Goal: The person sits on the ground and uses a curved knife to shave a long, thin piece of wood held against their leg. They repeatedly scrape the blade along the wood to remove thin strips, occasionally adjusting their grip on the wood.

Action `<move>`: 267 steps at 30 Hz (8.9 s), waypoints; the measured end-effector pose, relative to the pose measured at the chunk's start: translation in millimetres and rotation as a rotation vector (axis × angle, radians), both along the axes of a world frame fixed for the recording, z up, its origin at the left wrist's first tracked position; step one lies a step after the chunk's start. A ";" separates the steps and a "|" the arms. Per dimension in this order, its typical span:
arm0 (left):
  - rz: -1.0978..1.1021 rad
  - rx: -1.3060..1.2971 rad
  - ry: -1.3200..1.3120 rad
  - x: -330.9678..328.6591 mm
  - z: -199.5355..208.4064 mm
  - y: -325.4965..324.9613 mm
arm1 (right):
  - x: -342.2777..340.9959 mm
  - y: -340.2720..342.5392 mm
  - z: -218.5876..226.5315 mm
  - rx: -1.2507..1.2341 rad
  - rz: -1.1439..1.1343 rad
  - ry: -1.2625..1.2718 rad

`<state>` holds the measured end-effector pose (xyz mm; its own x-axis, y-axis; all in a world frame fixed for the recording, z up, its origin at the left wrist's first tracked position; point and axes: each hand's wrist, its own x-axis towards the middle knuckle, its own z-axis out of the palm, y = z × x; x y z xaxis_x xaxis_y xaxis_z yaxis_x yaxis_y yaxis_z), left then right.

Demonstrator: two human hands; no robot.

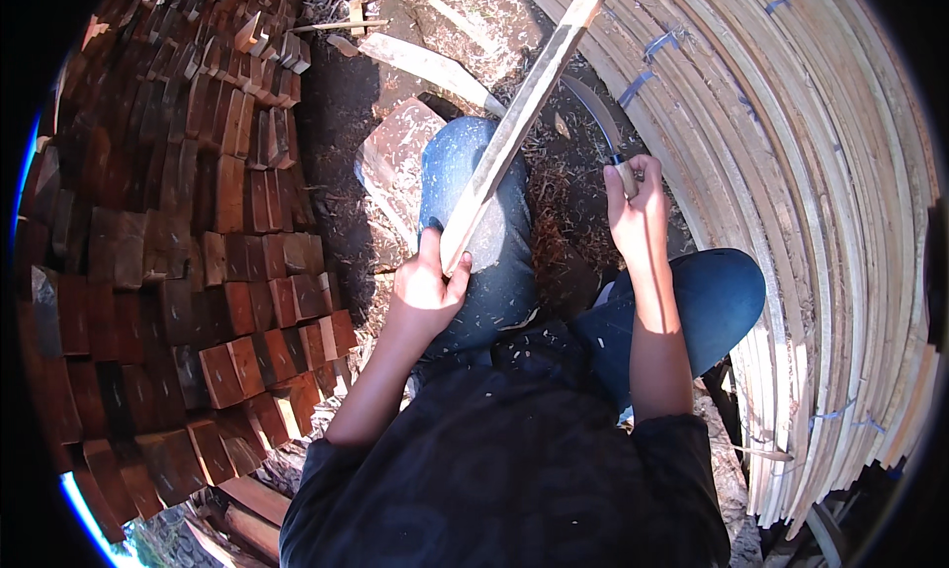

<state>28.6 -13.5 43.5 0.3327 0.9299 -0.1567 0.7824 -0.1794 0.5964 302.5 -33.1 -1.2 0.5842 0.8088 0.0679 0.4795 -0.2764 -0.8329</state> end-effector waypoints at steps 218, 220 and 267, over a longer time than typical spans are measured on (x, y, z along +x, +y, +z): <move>-0.116 -0.110 -0.031 24.1 24.0 22.9 | 65.4 62.1 7.5 0.114 0.153 -0.630; -0.122 -0.095 -0.025 23.0 23.8 23.1 | 47.8 53.6 1.0 0.205 0.207 -0.588; -0.124 -0.223 0.142 11.5 41.9 20.0 | 50.9 65.9 3.9 0.328 0.108 -0.515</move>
